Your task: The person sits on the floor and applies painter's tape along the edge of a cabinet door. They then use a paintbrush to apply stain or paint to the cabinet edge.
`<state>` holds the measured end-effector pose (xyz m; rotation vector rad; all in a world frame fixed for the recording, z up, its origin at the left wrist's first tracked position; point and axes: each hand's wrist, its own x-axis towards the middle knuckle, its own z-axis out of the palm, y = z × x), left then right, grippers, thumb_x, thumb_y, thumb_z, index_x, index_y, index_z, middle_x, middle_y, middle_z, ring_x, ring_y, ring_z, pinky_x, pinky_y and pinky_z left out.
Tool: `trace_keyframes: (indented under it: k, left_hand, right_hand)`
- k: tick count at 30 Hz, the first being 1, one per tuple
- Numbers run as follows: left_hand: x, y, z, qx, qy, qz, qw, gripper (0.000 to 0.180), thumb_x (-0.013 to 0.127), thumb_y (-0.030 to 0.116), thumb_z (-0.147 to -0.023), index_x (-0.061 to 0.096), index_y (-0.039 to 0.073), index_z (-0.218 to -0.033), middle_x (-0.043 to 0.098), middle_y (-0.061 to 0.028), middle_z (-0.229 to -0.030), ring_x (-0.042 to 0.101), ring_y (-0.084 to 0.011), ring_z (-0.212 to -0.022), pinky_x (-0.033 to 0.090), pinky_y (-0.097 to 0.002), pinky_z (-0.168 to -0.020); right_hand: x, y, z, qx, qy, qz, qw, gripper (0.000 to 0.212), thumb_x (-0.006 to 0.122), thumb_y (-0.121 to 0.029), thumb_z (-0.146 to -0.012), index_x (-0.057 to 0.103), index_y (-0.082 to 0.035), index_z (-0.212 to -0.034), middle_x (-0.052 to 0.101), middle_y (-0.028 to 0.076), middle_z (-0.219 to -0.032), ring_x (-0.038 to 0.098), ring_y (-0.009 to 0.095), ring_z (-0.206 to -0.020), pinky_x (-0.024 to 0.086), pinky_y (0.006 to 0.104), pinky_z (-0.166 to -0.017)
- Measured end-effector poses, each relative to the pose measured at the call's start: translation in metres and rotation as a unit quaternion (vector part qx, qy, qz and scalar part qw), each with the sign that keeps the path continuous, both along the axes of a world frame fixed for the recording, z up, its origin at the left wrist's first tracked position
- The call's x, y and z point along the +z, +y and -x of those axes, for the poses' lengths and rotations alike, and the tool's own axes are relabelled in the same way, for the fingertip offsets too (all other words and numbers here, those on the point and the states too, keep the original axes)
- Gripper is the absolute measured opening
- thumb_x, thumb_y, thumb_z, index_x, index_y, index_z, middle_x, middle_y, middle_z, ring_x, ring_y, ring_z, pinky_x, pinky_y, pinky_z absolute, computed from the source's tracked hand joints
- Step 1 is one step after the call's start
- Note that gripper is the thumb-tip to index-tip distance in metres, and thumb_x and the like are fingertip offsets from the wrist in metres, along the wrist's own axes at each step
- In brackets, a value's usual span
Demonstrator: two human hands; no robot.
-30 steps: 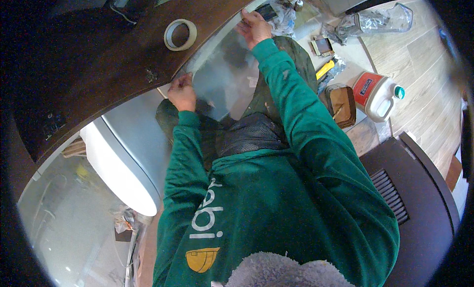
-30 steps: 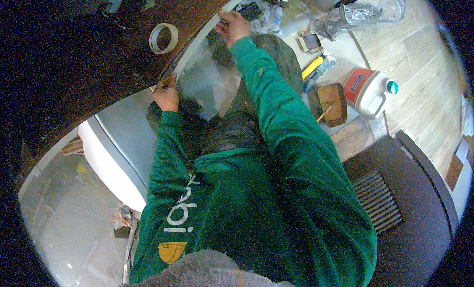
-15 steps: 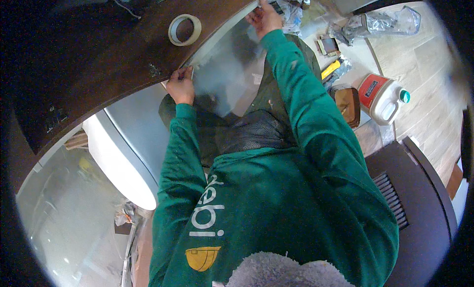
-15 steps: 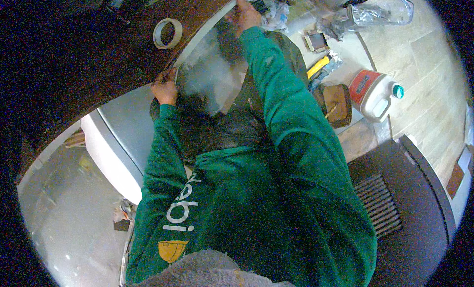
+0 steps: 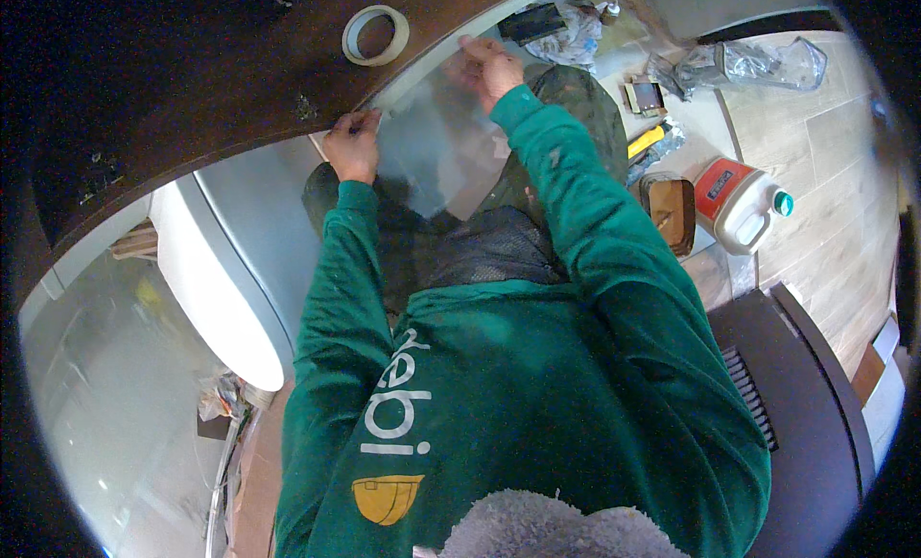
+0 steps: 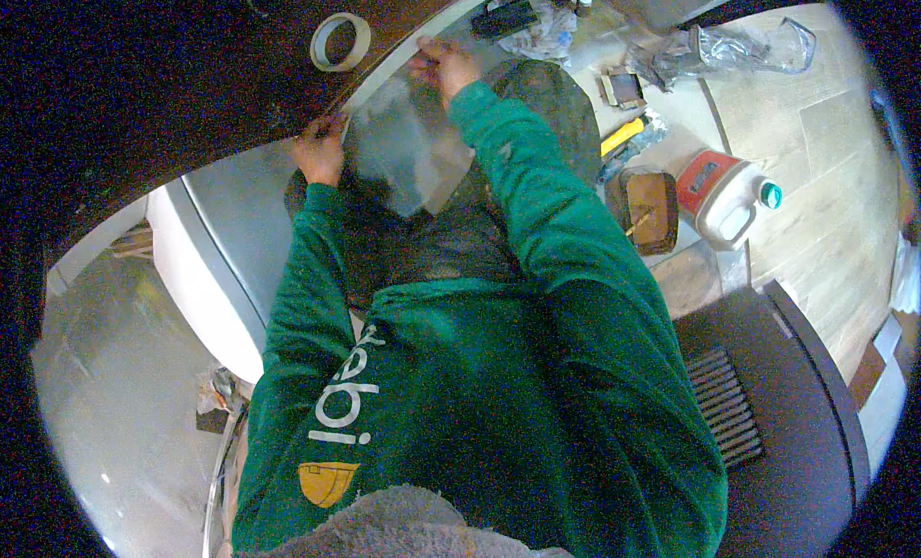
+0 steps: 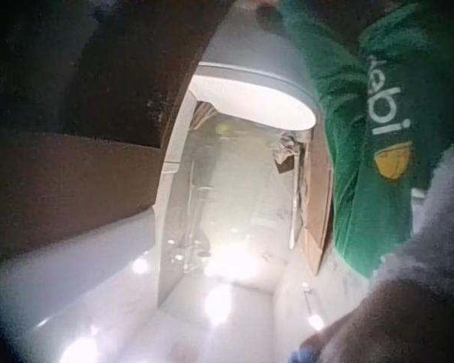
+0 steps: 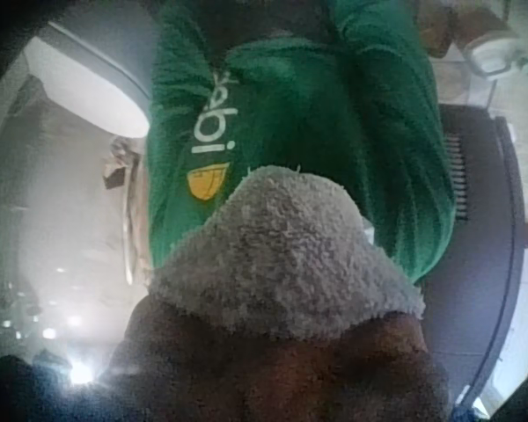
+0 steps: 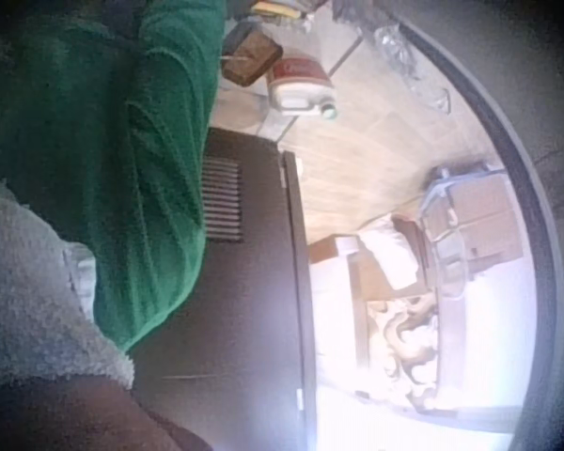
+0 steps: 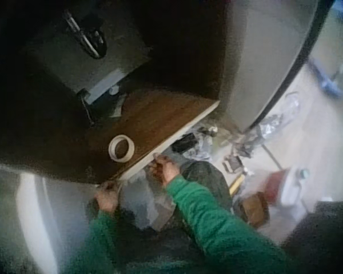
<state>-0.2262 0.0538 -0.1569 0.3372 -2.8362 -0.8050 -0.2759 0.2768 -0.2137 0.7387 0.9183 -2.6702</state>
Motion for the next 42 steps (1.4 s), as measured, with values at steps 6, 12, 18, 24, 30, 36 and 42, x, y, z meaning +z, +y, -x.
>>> trace_keyframes:
  k: [6,12,18,24,30,36,42]
  left_hand:
    - [0.019,0.018,-0.025,0.032,-0.030,-0.072,0.996,0.020,0.077,0.021,-0.077,0.074,0.003,-0.086,0.071,-0.0115,-0.075,0.065,-0.0205,-0.068,0.051,-0.0328,-0.068]
    - [0.022,0.027,-0.041,0.035,-0.033,-0.059,0.997,0.020,0.076,0.021,-0.077,0.074,0.002,-0.085,0.071,-0.0120,-0.074,0.066,-0.0215,-0.067,0.051,-0.0335,-0.067]
    - [0.009,0.007,-0.015,0.029,-0.012,-0.032,0.999,0.018,0.075,0.020,-0.078,0.074,0.002,-0.083,0.071,-0.0141,-0.077,0.066,-0.0230,-0.070,0.051,-0.0340,-0.071]
    - [0.004,0.001,-0.005,0.038,-0.014,-0.077,0.996,0.021,0.077,0.020,-0.077,0.074,0.001,-0.085,0.072,-0.0147,-0.079,0.066,-0.0221,-0.074,0.051,-0.0331,-0.074]
    - [0.008,0.003,0.000,0.037,-0.022,-0.072,0.997,0.022,0.078,0.020,-0.078,0.073,0.000,-0.086,0.071,-0.0130,-0.080,0.064,-0.0193,-0.075,0.050,-0.0324,-0.076]
    - [0.013,0.006,0.001,0.039,-0.041,-0.053,0.997,0.022,0.077,0.020,-0.079,0.073,-0.001,-0.087,0.071,-0.0128,-0.080,0.064,-0.0197,-0.074,0.050,-0.0329,-0.076]
    - [0.020,0.013,-0.006,0.040,-0.031,-0.007,0.999,0.022,0.076,0.019,-0.080,0.073,-0.001,-0.088,0.070,-0.0109,-0.075,0.063,-0.0191,-0.069,0.050,-0.0339,-0.069]
  right_hand:
    - [-0.002,0.003,0.001,-0.043,-0.014,0.000,0.999,0.022,0.072,-0.021,-0.086,0.054,-0.008,-0.088,0.056,0.004,-0.086,0.061,0.020,-0.076,0.056,0.0387,-0.072]
    - [-0.003,0.003,0.002,-0.033,-0.010,-0.001,0.999,0.026,0.073,-0.022,-0.086,0.053,-0.007,-0.095,0.057,0.004,-0.087,0.060,0.020,-0.074,0.056,0.0355,-0.069]
    - [-0.006,-0.002,0.007,-0.045,-0.027,0.011,0.999,0.027,0.072,-0.021,-0.087,0.055,-0.006,-0.102,0.064,0.007,-0.091,0.065,0.022,-0.074,0.058,0.0336,-0.064]
    - [-0.007,-0.002,0.011,-0.036,-0.009,0.032,0.999,0.025,0.073,-0.021,-0.086,0.056,-0.007,-0.099,0.062,0.007,-0.093,0.065,0.023,-0.078,0.058,0.0366,-0.069]
    - [-0.005,0.000,0.013,-0.027,-0.014,0.042,0.999,0.023,0.074,-0.021,-0.086,0.055,-0.009,-0.086,0.056,0.005,-0.092,0.061,0.023,-0.081,0.056,0.0404,-0.074]
    - [-0.004,0.001,0.015,-0.016,0.000,0.042,0.999,0.022,0.072,-0.021,-0.087,0.054,-0.010,-0.086,0.057,0.004,-0.091,0.060,0.022,-0.081,0.055,0.0396,-0.075]
    - [-0.003,0.002,0.013,-0.008,-0.002,0.041,0.999,0.020,0.070,-0.020,-0.089,0.053,-0.009,-0.086,0.057,0.003,-0.091,0.059,0.021,-0.087,0.054,0.0395,-0.077]
